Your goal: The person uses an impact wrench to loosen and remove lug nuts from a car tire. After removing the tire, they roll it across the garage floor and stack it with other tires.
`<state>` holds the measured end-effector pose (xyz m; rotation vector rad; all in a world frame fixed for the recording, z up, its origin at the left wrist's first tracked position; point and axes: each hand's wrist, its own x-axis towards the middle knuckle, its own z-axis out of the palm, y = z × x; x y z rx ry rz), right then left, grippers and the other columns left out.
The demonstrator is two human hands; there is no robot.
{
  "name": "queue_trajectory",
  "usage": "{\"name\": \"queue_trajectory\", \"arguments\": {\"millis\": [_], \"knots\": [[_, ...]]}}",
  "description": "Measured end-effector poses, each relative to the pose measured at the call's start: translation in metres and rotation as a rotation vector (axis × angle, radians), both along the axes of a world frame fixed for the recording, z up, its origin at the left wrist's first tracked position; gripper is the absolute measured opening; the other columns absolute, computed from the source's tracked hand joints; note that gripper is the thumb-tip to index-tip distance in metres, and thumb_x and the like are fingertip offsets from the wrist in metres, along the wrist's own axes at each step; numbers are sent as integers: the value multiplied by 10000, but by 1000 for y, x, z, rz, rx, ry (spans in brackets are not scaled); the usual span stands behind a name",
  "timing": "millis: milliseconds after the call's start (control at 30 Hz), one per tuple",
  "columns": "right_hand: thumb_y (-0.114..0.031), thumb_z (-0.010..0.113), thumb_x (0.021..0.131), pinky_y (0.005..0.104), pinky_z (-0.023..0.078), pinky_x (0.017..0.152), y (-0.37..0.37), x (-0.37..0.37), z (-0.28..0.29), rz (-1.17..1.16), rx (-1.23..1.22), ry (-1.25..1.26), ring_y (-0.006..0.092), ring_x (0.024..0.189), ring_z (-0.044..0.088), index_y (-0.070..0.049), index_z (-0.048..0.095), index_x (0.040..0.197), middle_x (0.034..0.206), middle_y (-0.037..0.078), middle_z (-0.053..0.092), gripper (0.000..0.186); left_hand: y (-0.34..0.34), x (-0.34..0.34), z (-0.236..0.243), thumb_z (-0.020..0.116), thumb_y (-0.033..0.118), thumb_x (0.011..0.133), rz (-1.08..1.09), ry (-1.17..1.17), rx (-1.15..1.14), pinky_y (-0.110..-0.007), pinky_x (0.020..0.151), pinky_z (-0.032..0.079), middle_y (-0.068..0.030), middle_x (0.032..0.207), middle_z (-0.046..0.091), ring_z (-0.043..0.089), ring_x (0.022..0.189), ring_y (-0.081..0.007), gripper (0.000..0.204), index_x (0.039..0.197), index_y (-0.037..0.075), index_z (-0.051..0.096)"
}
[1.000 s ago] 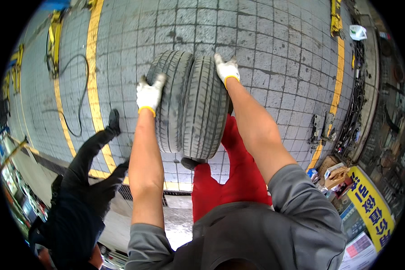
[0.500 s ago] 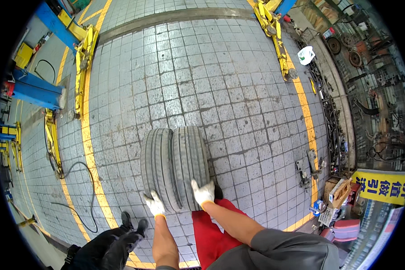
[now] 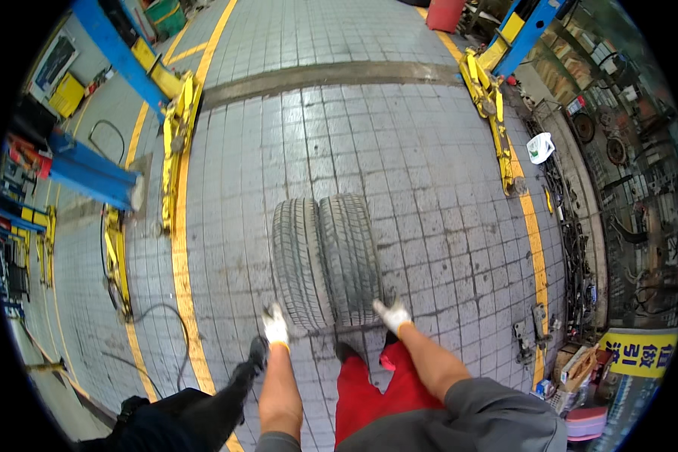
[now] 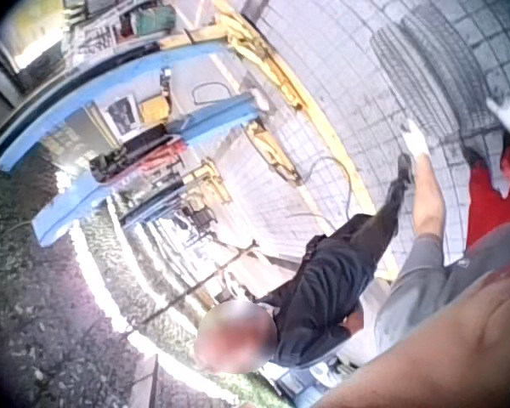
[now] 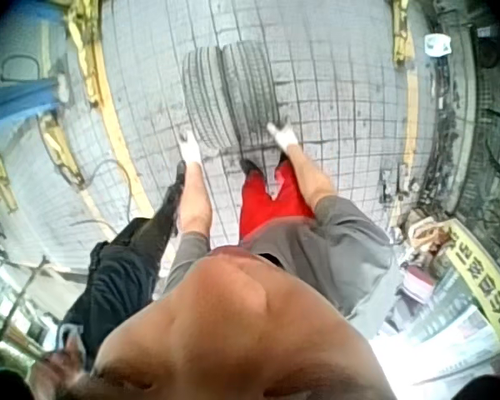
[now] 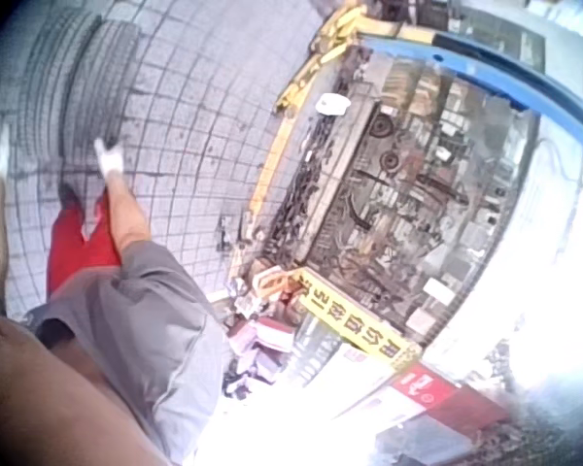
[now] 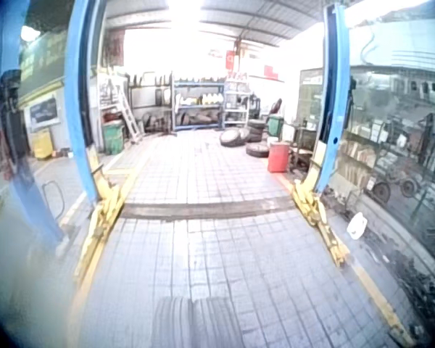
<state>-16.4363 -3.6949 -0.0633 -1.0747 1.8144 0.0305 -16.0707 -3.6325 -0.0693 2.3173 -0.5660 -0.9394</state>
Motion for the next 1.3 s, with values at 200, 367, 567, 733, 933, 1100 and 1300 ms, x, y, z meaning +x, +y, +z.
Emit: {"name": "queue_trajectory", "arguments": {"millis": [200,367,567,733,933,1100,1300], "knots": [[-750,610,760,364,175,1218,-57,73,-29,9,-29,60,342,1506,113,87,77,1523,1604,273,104,1251,-55,-23,-29,420,693,914,-75,55,340,-384,1187,242,-297,1552,258,271,1449,-391,995,1514,-72,207],[-712,586,806,386,260,1174,-234,127,-4,-99,-121,-79,374,1443,255,30,129,1536,1549,282,238,1137,-232,19,-30,414,732,900,46,135,175,-412,1201,202,-266,1580,211,213,1476,-372,1038,1536,-44,149],[-651,578,855,410,349,1130,-388,102,68,-205,-169,-188,398,1386,393,-39,197,1547,1509,271,366,1000,-362,105,61,471,656,936,125,658,-315,-469,1180,235,-158,1624,173,218,1480,-342,926,1560,46,161],[-651,583,845,414,340,1139,-411,62,69,-110,-89,-95,389,1391,389,-32,236,1536,1507,263,375,991,-346,93,54,537,661,905,146,565,-253,-443,1084,392,-204,1508,390,440,1349,-329,935,1504,-18,303],[-686,566,826,417,322,1153,-403,58,38,76,100,66,388,1390,391,-3,270,1521,1483,281,398,1019,-271,25,-13,559,613,911,160,655,208,-462,1020,439,-159,1433,498,511,1261,-325,831,1480,33,382],[-660,581,828,423,347,1136,-438,78,46,94,148,100,396,1375,410,15,282,1510,1467,291,414,1004,-290,35,-6,521,592,927,-131,411,555,-444,904,486,-149,1259,629,607,1098,-304,744,1381,3,506],[-577,619,856,420,354,1128,-531,98,26,-64,-24,46,415,1363,420,23,312,1492,1441,293,450,927,-434,85,30,511,568,927,-415,148,402,-398,1021,426,-191,1302,614,558,1225,-333,688,1346,25,554]]}}
